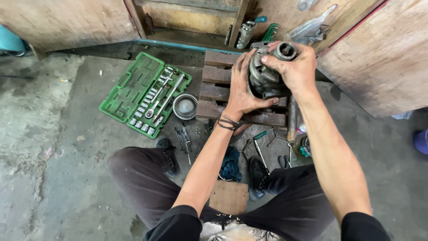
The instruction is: Disassembling an automotive AC compressor using a hammer and manual prying
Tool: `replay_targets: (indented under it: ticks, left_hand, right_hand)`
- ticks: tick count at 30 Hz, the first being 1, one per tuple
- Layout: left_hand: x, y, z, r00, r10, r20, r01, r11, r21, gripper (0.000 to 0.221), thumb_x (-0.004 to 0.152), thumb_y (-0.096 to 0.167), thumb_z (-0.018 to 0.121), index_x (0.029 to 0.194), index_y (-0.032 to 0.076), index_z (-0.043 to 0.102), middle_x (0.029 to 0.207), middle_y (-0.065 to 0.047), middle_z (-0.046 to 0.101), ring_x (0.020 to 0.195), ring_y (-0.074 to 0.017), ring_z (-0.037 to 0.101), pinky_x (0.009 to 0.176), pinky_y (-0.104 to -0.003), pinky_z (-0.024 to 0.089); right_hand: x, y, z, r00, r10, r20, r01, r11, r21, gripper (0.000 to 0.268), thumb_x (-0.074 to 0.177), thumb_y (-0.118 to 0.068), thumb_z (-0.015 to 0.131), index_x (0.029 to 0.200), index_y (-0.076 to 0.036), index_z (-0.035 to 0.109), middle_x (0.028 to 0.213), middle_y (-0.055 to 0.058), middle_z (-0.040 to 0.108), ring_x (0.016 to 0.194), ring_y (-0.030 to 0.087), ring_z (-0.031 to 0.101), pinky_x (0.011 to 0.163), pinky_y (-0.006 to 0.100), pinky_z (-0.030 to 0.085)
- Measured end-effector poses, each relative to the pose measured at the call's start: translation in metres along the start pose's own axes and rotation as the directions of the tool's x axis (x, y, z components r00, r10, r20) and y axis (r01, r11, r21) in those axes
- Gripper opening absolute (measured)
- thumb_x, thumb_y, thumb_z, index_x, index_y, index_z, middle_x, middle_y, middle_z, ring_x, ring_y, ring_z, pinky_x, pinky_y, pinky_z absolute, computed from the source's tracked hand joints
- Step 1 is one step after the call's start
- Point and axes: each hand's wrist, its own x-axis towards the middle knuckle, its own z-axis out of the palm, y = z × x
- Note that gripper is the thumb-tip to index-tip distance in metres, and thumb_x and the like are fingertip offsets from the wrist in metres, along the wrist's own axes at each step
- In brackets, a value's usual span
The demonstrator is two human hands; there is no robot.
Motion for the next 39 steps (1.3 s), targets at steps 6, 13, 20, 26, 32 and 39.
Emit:
replay_targets:
  ticks: [6, 13, 20, 26, 32, 39]
  left_hand:
    - [-0.005, 0.005, -0.001, 1.000, 0.002, -0.015, -0.001, 0.998, 0.056, 0.130, 0.051, 0.047, 0.096, 0.157, 0.011, 0.029, 0.156, -0.014, 0.042, 0.143, -0.0347, 0.045, 0.125, -0.047, 0.036]
    - [-0.024, -0.021, -0.004, 0.963, -0.269, 0.022, 0.267, 0.961, 0.072, 0.159, 0.045, 0.065, 0.097, 0.164, 0.014, 0.004, 0.161, -0.031, 0.016, 0.147, -0.0545, 0.025, 0.121, -0.066, 0.018]
    - [-0.022, -0.017, -0.006, 0.934, -0.339, 0.115, 0.352, 0.930, -0.111, 0.134, 0.043, 0.054, 0.100, 0.148, 0.013, 0.026, 0.129, -0.024, 0.060, 0.122, -0.0486, 0.060, 0.105, -0.063, 0.046]
    - [0.000, 0.017, -0.033, 0.970, -0.242, 0.019, 0.241, 0.969, 0.053, 0.133, 0.031, 0.060, 0.100, 0.139, 0.014, 0.037, 0.122, -0.021, 0.060, 0.116, -0.0440, 0.064, 0.103, -0.055, 0.051]
    - [0.009, 0.026, -0.061, 0.950, -0.280, 0.137, 0.197, 0.879, 0.433, 0.132, 0.032, 0.065, 0.097, 0.140, 0.018, 0.037, 0.123, -0.017, 0.059, 0.117, -0.0424, 0.062, 0.097, -0.057, 0.051]
    - [0.021, 0.014, -0.069, 0.904, -0.350, 0.246, 0.137, 0.783, 0.607, 0.134, 0.035, 0.072, 0.094, 0.143, 0.020, 0.032, 0.128, -0.017, 0.057, 0.125, -0.0390, 0.057, 0.098, -0.056, 0.050]
  right_hand:
    - [0.002, 0.004, -0.002, 0.996, 0.013, 0.083, -0.021, 0.996, 0.090, 0.024, 0.080, -0.004, 0.084, 0.102, -0.003, 0.074, 0.108, 0.004, 0.074, 0.095, 0.013, 0.067, 0.091, 0.024, 0.054]
    - [0.006, 0.028, 0.003, 0.993, -0.109, 0.044, 0.103, 0.988, 0.119, 0.028, 0.076, -0.007, 0.096, 0.094, -0.004, 0.075, 0.101, 0.014, 0.074, 0.106, 0.022, 0.071, 0.103, 0.038, 0.051]
    - [0.001, 0.026, -0.003, 0.985, -0.154, 0.077, 0.141, 0.979, 0.147, 0.030, 0.074, -0.007, 0.097, 0.093, -0.002, 0.074, 0.098, 0.015, 0.074, 0.108, 0.025, 0.071, 0.104, 0.040, 0.051]
    - [-0.009, 0.033, -0.008, 0.998, 0.047, -0.034, -0.032, 0.939, 0.342, 0.032, 0.082, -0.021, 0.088, 0.101, -0.003, 0.070, 0.108, 0.015, 0.071, 0.114, 0.025, 0.068, 0.108, 0.040, 0.050]
    - [-0.020, 0.051, 0.014, 0.986, 0.154, -0.057, -0.096, 0.820, 0.564, 0.039, 0.082, -0.037, 0.083, 0.105, -0.010, 0.067, 0.122, 0.014, 0.069, 0.118, 0.022, 0.064, 0.106, 0.039, 0.048]
    - [-0.021, 0.064, 0.022, 0.960, 0.276, -0.051, -0.177, 0.735, 0.655, 0.035, 0.088, -0.040, 0.077, 0.103, -0.011, 0.065, 0.131, 0.012, 0.069, 0.118, 0.022, 0.064, 0.103, 0.043, 0.051]
